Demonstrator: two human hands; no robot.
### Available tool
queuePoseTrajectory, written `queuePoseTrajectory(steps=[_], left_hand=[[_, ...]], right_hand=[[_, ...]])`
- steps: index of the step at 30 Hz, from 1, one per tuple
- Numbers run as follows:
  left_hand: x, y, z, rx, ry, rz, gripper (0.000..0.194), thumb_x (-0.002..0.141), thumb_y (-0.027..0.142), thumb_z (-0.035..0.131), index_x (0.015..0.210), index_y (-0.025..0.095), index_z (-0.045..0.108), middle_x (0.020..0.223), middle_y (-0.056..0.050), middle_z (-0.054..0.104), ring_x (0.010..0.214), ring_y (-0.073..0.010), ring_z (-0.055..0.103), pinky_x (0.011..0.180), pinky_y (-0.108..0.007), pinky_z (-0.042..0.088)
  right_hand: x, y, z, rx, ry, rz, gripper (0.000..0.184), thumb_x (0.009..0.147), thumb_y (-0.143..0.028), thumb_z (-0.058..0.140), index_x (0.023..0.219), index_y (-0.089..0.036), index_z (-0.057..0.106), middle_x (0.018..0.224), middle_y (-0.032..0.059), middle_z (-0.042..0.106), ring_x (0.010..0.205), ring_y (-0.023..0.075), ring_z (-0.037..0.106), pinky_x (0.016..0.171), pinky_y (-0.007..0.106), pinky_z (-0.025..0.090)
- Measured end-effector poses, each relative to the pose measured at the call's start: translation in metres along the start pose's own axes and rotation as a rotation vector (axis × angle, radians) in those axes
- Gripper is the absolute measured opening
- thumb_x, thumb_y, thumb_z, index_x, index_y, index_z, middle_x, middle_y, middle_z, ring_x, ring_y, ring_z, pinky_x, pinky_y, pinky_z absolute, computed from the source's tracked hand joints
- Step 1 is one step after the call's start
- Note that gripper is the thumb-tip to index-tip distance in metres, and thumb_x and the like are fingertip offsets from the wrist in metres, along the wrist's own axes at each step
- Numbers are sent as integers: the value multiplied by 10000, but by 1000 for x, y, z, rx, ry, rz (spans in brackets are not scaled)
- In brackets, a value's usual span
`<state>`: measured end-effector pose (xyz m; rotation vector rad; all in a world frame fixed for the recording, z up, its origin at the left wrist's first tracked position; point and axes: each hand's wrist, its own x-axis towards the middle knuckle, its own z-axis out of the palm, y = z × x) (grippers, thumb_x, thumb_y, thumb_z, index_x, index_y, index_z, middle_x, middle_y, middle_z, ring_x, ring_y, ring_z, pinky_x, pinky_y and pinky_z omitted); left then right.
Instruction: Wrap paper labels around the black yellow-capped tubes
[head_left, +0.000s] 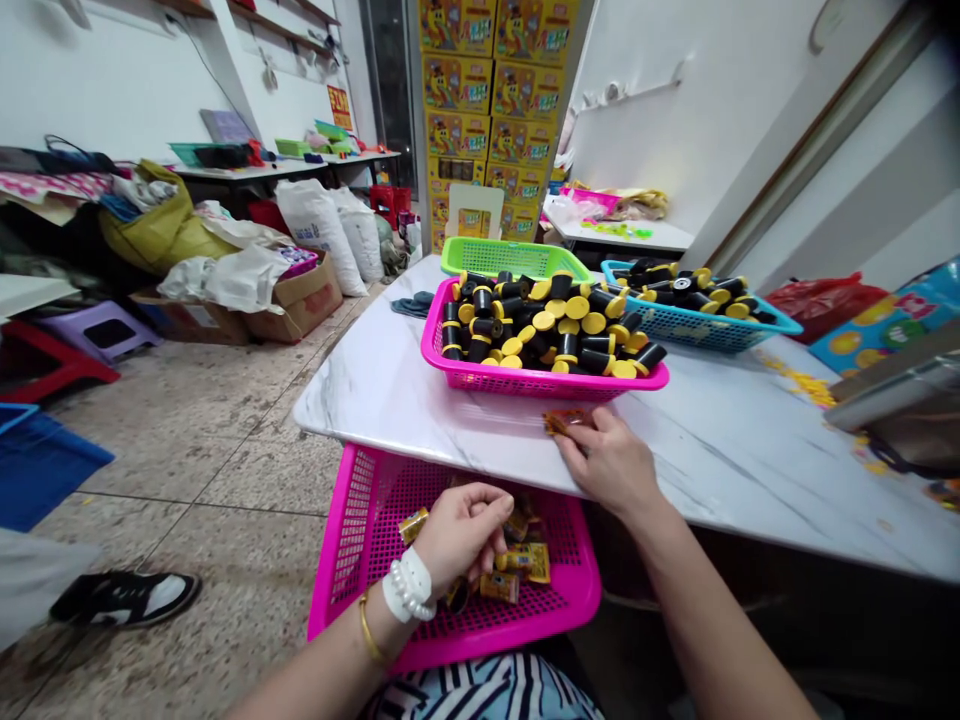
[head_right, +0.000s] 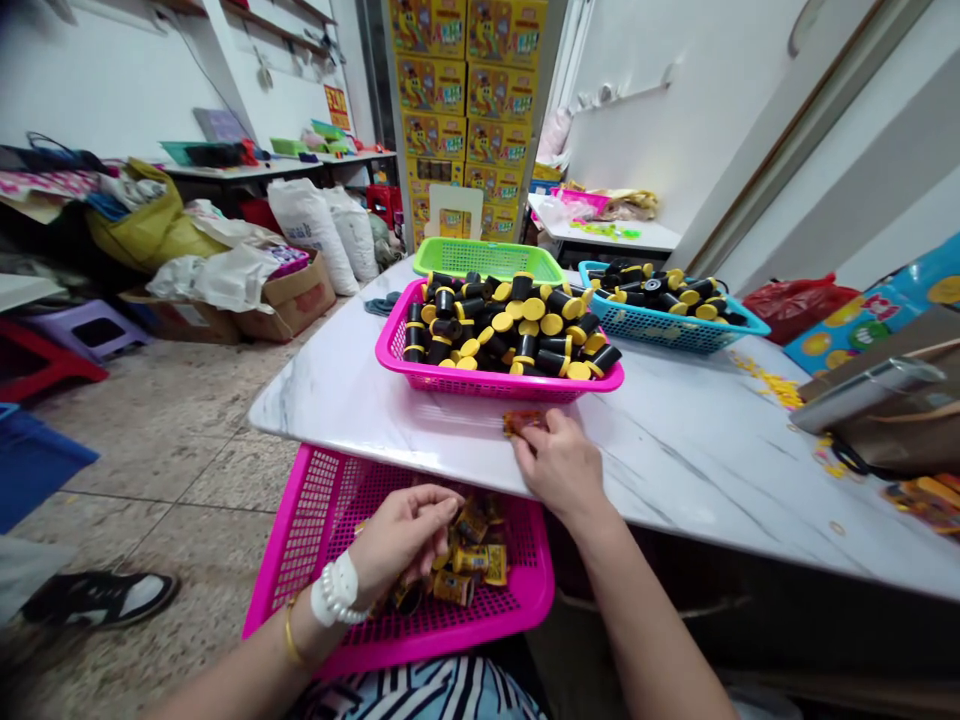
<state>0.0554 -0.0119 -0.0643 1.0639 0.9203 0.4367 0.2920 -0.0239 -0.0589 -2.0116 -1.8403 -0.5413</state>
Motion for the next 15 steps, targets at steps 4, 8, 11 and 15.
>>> queuePoseTrajectory(steps=[4,8,11,15], left_hand=[[-2,-4,2,31,-15,3,621,732,656,711,1032,121,616,521,38,607,328,-72,451,300,-153,282],[-7,-5,-2,115,-1,57,524,806,559,669,1083,115,632,543,41,605,335,-74,445,331,-173,310],[-15,-2,-7,243,62,159,385,866,451,620,1056,120,673,549,37,601,362,-83,460,389,-200,364],[-20,14,-9,488,126,374,270,891,344,612,1027,138,724,574,17,627,474,-117,542,492,-227,420]], right_hand=[[-5,-4,1,42,-15,-19,296,978,-361,537,973,-244,809,836,57,605,750,172,557,633,274,395],[-12,2,-4,85,11,-17,427,973,-457,559,1262,-176,699,965,84,661,874,206,623,736,287,473],[-19,15,-2,37,41,77,511,974,-515,534,1267,-123,682,942,116,672,864,246,629,720,329,485],[-19,33,1,31,-12,72,406,989,-468,507,1145,-186,754,857,86,655,782,220,625,654,309,464]])
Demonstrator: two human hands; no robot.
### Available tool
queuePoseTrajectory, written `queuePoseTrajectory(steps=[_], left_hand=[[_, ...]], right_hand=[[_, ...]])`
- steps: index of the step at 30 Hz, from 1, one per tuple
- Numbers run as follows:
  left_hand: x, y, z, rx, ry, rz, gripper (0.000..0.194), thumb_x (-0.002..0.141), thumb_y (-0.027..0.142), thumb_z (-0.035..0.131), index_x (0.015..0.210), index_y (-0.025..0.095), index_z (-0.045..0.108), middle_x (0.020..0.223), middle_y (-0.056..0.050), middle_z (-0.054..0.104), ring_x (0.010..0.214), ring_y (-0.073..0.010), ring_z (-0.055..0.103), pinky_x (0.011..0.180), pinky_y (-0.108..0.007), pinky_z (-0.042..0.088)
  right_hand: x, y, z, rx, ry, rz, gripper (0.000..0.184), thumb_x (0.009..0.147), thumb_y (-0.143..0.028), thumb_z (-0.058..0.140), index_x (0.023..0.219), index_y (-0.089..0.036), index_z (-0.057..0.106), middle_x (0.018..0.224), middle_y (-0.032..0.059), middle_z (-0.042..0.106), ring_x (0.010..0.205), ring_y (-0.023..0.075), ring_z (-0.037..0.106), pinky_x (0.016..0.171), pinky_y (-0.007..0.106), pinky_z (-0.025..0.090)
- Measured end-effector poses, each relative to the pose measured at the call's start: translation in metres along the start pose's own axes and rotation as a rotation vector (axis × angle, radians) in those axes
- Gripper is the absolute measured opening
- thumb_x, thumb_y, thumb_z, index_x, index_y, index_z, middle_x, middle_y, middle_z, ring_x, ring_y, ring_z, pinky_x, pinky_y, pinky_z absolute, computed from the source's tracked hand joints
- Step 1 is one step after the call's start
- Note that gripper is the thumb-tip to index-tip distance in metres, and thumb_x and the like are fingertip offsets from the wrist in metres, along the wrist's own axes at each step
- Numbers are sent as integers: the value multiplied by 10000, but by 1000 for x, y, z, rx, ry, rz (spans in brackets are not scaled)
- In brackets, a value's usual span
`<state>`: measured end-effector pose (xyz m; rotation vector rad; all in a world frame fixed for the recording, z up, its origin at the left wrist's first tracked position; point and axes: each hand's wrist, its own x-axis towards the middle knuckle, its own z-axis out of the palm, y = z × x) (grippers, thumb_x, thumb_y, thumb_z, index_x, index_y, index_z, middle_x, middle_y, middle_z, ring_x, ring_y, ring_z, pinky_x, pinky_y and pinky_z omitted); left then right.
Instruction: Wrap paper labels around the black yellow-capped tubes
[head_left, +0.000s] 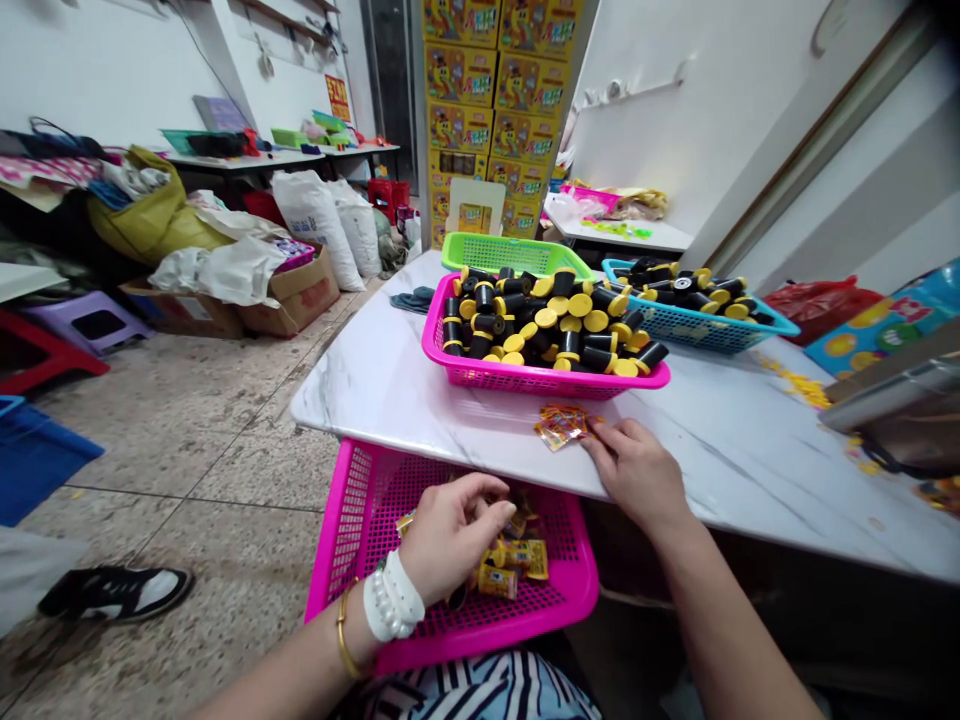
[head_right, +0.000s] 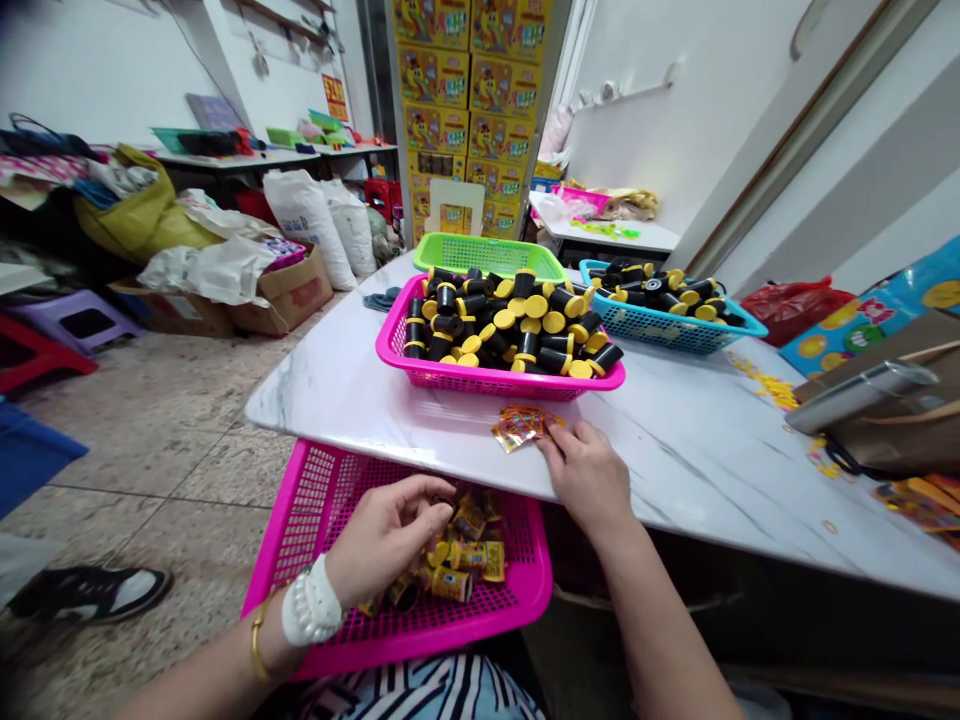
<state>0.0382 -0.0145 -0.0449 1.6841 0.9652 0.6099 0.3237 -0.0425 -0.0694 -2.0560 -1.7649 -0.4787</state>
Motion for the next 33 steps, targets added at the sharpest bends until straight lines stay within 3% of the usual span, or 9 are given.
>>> queuePoseTrajectory(steps=[4,7,12,18,22,28,33], left_hand=[[20,16,-1,222,99,278,258,911,298,628,1085,131,719,673,-12,675,590,-146,602,636,-274,498],[41,24,6,468,154,479,324,925,294,630,1204,141,687,895,-79,704,778,-206,650,769,-352,546],[65,19,12,827,71,606,442,882,401,699,1265,181,681,1020,-135,643,946,-295,611,843,-464,556],[69,-3,-9,810,80,730,476,911,460,654,1251,126,672,1187,-178,651,1083,-319,586,942,-527,541],[62,-12,-21,792,98,874,458,950,452,606,1247,107,653,1210,-176,685,1115,-317,604,921,-518,573],[52,-33,-22,757,192,966,291,943,126,603,1231,105,642,1188,-153,717,1131,-266,622,944,-458,578],[40,-27,-23,718,299,991,265,955,117,577,1197,159,674,1283,-131,699,1236,-268,560,970,-447,557]], right_hand=[[9,8,-6,35,-73,-77,329,987,-419,520,1160,-273,759,840,41,643,726,177,628,597,276,438],[9,2,-10,28,-62,-80,384,982,-430,526,1260,-240,713,860,56,639,733,188,624,581,275,433],[-3,-18,-5,51,-40,-106,308,1005,-371,518,1116,-255,781,811,50,641,721,165,617,628,258,447],[-8,-26,-5,128,32,-69,333,1005,-356,541,1204,-174,737,812,63,651,772,185,639,728,295,511],[-19,-37,-13,266,152,-65,323,981,-245,572,1271,-175,698,788,57,633,722,173,610,688,301,523],[-34,-66,-25,487,144,-160,502,908,-120,647,1393,-248,615,795,39,616,682,161,571,623,297,505],[-24,-81,-35,612,110,-82,482,900,-140,672,1366,-262,642,840,43,629,728,162,593,666,297,522]])
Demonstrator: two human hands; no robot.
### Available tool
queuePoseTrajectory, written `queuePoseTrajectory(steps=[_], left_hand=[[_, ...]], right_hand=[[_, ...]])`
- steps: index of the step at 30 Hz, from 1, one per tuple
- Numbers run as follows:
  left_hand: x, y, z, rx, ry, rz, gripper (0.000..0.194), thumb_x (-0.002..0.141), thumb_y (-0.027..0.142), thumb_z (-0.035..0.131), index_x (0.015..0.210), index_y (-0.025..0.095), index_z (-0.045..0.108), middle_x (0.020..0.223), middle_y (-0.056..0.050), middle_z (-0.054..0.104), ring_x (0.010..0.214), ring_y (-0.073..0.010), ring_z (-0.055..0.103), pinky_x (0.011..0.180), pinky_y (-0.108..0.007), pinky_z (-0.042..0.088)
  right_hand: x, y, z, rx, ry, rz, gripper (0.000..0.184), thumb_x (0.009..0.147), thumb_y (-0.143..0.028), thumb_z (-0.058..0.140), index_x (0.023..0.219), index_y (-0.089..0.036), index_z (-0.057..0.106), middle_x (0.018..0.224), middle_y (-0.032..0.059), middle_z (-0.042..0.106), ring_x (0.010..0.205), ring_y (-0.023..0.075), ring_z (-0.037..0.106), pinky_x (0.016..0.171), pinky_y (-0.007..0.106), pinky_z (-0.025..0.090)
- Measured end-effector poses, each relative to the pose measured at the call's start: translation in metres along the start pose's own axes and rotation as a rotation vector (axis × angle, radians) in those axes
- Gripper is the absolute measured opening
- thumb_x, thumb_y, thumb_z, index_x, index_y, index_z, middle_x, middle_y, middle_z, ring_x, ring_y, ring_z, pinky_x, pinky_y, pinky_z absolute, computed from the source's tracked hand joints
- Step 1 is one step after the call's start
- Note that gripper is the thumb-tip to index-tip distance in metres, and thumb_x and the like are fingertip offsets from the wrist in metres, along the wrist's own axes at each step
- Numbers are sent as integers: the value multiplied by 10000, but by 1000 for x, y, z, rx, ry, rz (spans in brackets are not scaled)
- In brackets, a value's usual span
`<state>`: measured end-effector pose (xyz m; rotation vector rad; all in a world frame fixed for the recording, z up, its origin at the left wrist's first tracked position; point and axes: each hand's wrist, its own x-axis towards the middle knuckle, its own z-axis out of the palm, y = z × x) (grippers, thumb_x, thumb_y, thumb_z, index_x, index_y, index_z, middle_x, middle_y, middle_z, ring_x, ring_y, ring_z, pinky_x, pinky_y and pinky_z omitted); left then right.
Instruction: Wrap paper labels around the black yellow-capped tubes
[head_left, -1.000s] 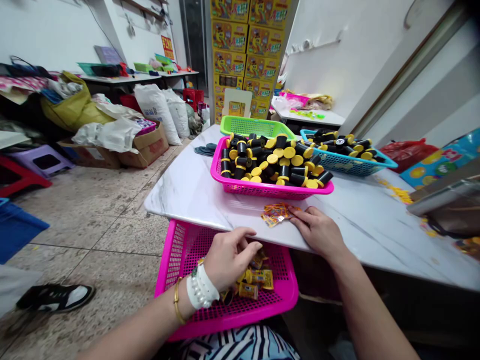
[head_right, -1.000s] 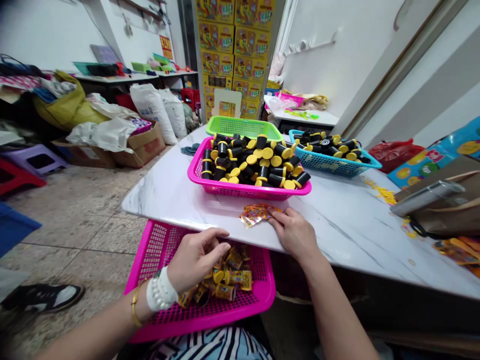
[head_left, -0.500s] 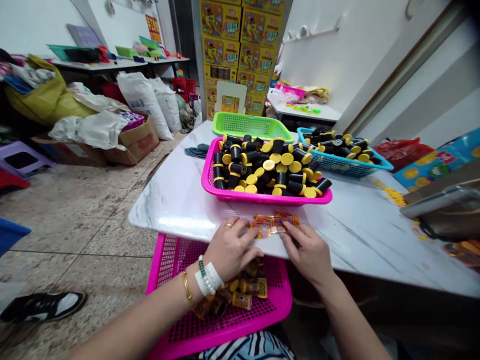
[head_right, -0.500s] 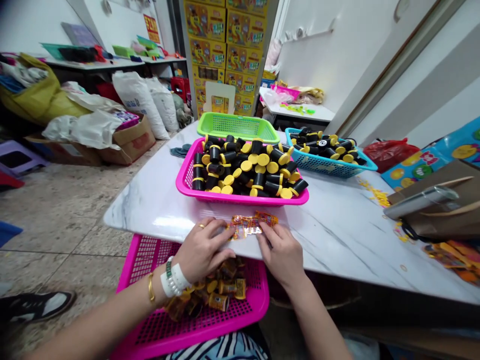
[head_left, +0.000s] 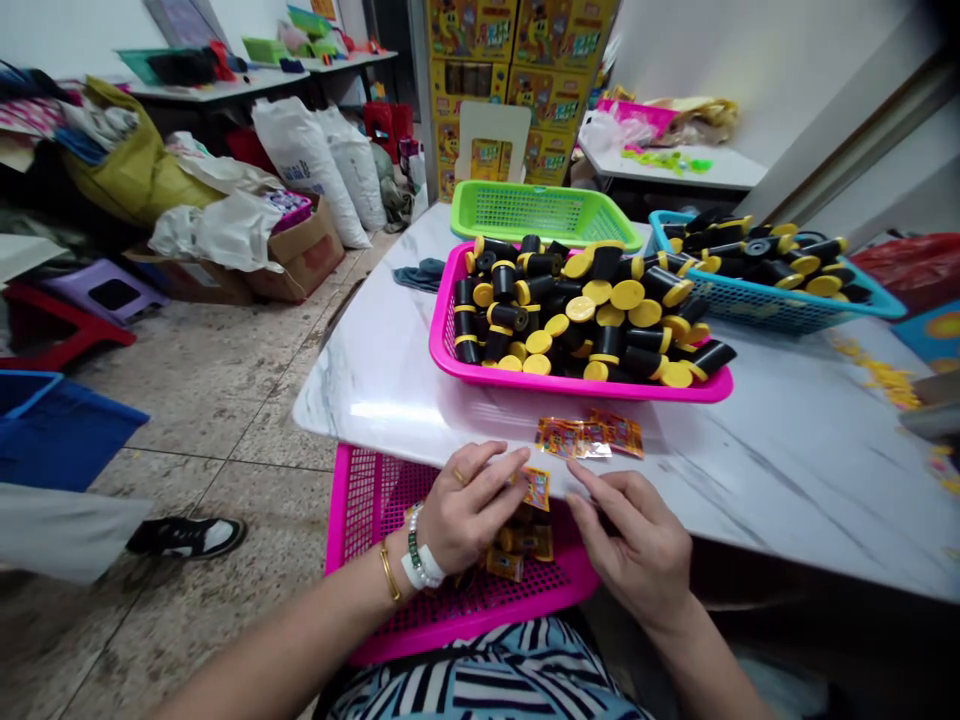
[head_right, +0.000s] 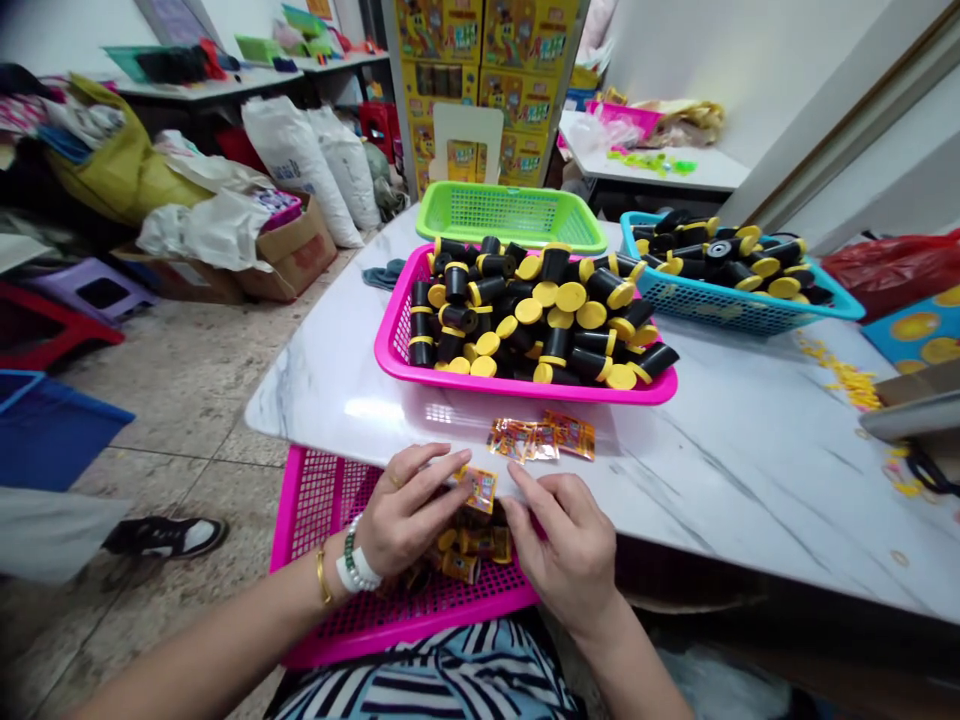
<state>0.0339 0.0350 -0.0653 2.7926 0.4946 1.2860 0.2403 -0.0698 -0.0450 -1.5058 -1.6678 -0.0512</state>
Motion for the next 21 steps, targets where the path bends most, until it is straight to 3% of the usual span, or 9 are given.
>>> queuePoseTrajectory(steps=[4,7,10,12,14,17,21], left_hand=[[5,13,-21,48,105,53,215,911,158,669,1107,220,729,1180,-28,754,1191,-241,573,1000,-378,523],[3,18,-30,56,141,119,211,854,226,759,1045,316,747,1093,54,773,1101,-201,614,1009,-329,504],[0,19,-33,20,110,136,245,847,243,776,1066,347,739,1000,58,779,1040,-179,634,995,-311,500],[-1,20,-36,-31,114,56,282,851,202,763,1112,302,731,974,13,774,1016,-189,639,949,-312,523],[2,24,-41,-179,129,-109,291,865,165,733,1147,236,720,921,-38,759,909,-188,656,839,-310,555],[9,35,-50,-503,80,-426,183,904,156,672,1071,193,738,770,-43,724,684,-151,635,649,-275,532],[17,47,-53,-671,-10,-734,143,920,201,657,965,181,792,690,-42,706,607,-135,619,579,-249,485]], right_hand=[[10,-11,-5,296,-149,298,313,963,-290,609,1252,-238,717,848,50,663,738,160,631,650,272,537],[14,-17,-5,625,-445,616,364,962,-486,580,1089,-199,763,820,59,704,715,162,645,594,253,530],[12,-21,1,896,-686,854,430,875,-587,665,834,-163,718,613,3,635,496,96,515,453,194,410],[7,-22,7,948,-612,945,451,852,-591,694,722,-163,635,521,-36,563,420,66,431,418,176,346],[3,-25,12,885,-398,980,453,873,-585,671,699,-174,592,513,-40,551,412,73,441,414,183,351],[2,-32,16,700,-178,904,441,907,-563,634,695,-178,609,530,-23,561,436,96,480,424,202,387],[11,-41,20,575,-89,771,464,938,-539,594,641,-183,605,509,-16,547,440,101,484,425,202,398]])
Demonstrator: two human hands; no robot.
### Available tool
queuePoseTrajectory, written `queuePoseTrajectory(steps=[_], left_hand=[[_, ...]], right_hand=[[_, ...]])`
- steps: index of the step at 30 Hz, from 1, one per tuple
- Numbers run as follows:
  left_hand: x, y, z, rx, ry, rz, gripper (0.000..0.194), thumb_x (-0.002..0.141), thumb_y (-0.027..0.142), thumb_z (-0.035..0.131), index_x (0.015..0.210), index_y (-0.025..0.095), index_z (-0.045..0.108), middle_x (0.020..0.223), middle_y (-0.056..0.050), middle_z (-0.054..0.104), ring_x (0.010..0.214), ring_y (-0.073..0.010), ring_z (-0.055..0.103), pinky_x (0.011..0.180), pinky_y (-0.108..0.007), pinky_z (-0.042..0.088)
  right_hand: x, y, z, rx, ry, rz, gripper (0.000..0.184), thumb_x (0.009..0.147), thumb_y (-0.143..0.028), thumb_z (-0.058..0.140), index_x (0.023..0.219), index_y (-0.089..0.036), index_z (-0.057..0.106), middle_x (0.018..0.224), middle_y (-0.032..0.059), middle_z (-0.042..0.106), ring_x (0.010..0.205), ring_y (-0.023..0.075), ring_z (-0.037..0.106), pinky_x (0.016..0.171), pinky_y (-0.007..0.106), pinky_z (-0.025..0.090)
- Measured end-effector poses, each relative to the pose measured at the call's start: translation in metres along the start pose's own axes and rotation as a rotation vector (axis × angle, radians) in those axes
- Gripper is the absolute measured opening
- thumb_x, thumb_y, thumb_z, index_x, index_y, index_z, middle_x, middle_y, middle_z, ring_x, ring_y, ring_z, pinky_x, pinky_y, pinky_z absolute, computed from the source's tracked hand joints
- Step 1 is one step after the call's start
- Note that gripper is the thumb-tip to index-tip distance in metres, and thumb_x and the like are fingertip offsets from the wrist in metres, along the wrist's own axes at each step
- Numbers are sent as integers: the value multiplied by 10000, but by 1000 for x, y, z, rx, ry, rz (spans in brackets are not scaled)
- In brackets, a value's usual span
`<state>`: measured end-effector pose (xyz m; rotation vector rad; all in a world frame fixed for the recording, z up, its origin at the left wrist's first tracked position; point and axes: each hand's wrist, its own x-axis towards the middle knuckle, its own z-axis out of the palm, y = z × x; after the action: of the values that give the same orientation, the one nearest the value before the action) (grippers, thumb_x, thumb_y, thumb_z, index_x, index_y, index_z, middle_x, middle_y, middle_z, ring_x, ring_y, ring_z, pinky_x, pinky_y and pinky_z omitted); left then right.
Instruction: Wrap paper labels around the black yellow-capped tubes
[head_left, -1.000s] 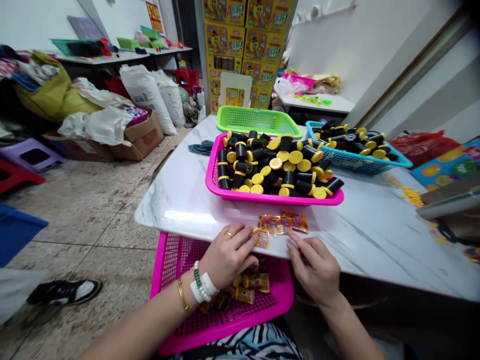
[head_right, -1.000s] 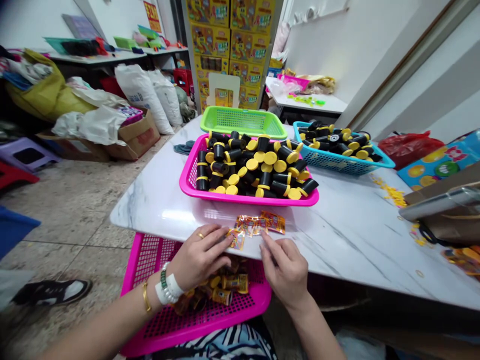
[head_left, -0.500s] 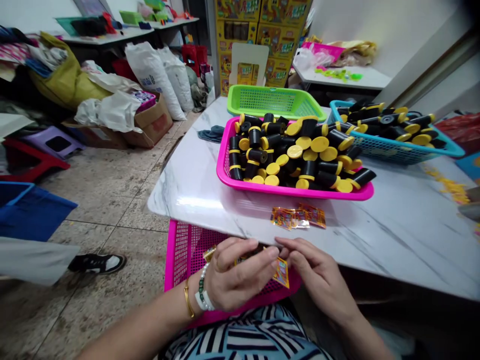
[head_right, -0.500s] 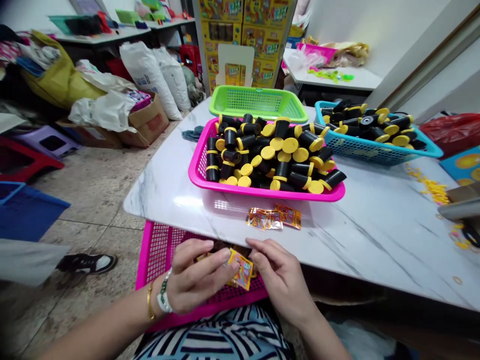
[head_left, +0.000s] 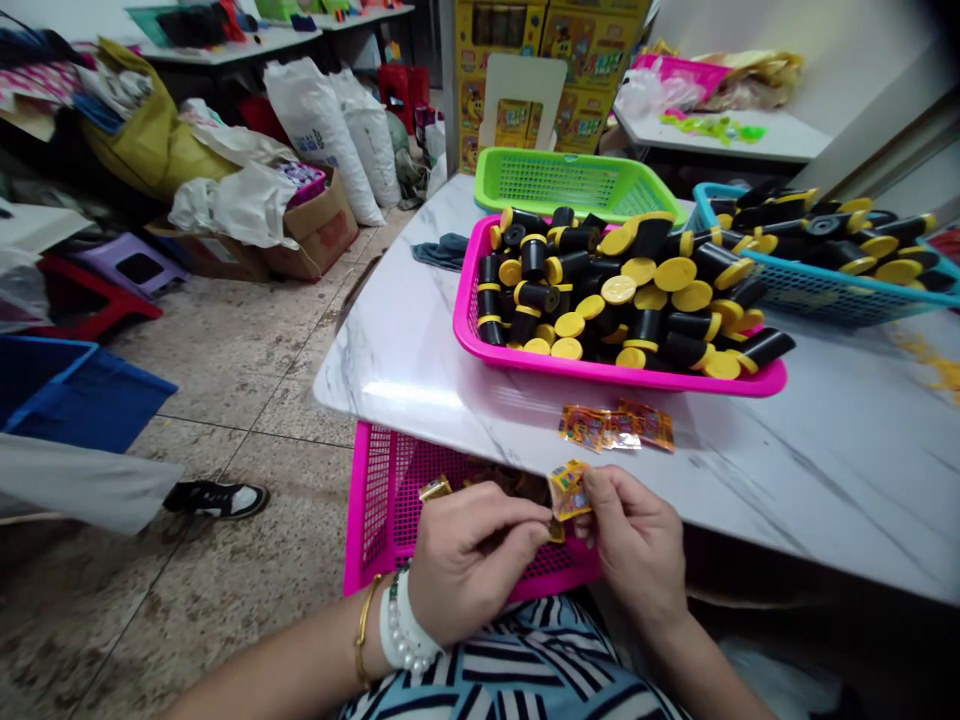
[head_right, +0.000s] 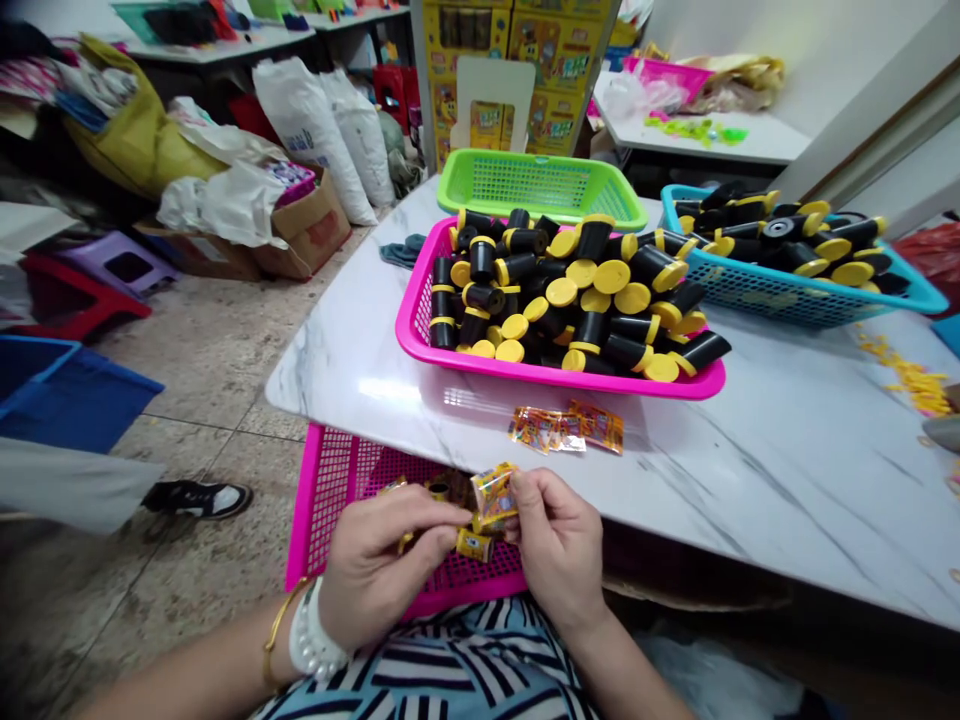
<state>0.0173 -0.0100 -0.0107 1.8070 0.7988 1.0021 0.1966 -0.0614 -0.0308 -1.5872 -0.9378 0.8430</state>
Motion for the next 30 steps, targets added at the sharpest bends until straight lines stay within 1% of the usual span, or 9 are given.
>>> queuePoseTrajectory(steps=[7,14,16,19,23,25,26,28,30], left_hand=[[4,-3,11,-158,31,-282,221,922,269,643,938,155,832,649,-45,658,584,-128,589,567,-233,470],[9,-11,12,-393,117,-521,182,750,306,810,863,167,839,841,-74,690,817,-176,645,733,-257,529],[10,-16,12,-474,120,-651,244,710,357,843,822,141,822,774,-67,703,689,-139,623,635,-230,508],[12,-25,12,-629,114,-834,425,652,473,872,836,104,769,522,1,608,398,-48,424,400,-168,308],[15,-33,11,-759,127,-852,457,662,520,854,802,135,652,404,40,543,294,-24,338,345,-149,130],[19,-31,9,-772,100,-850,438,701,522,825,819,146,634,378,41,534,278,-31,349,337,-146,115],[22,-29,7,-771,77,-849,425,716,511,816,841,141,647,387,36,544,281,-33,366,335,-143,124],[29,-23,4,-784,11,-848,407,725,463,818,903,119,693,457,14,600,305,-30,404,337,-139,159],[37,-20,2,-819,-57,-847,396,723,406,828,952,97,735,546,-11,651,334,-17,422,344,-136,188]], right_hand=[[-1,6,6,-131,63,-211,397,965,-424,591,644,-191,599,553,-24,530,483,103,465,472,215,411],[-2,12,14,-317,-8,-651,199,950,-161,595,759,-203,633,619,-18,581,538,111,538,550,228,438],[0,13,19,-384,-23,-741,193,951,-146,587,773,-204,629,622,-11,589,540,115,547,552,231,436],[7,12,23,-439,-30,-828,239,965,-148,567,735,-207,593,588,-18,549,509,113,518,522,232,407],[35,-7,8,-493,2,-917,155,959,-145,586,835,-200,661,661,5,626,581,126,584,585,240,452],[59,-26,-7,-656,118,-973,133,943,-146,603,996,-206,709,827,49,693,734,166,636,693,278,487],[72,-38,-14,-793,156,-993,228,939,-154,599,1119,-224,720,885,62,696,793,189,636,712,295,481],[101,-60,-26,-1109,57,-966,423,946,-132,514,1285,-318,685,958,59,680,809,197,619,629,286,424],[127,-81,-31,-1285,-106,-865,444,922,-149,510,1267,-351,703,990,55,660,705,161,587,534,274,340]])
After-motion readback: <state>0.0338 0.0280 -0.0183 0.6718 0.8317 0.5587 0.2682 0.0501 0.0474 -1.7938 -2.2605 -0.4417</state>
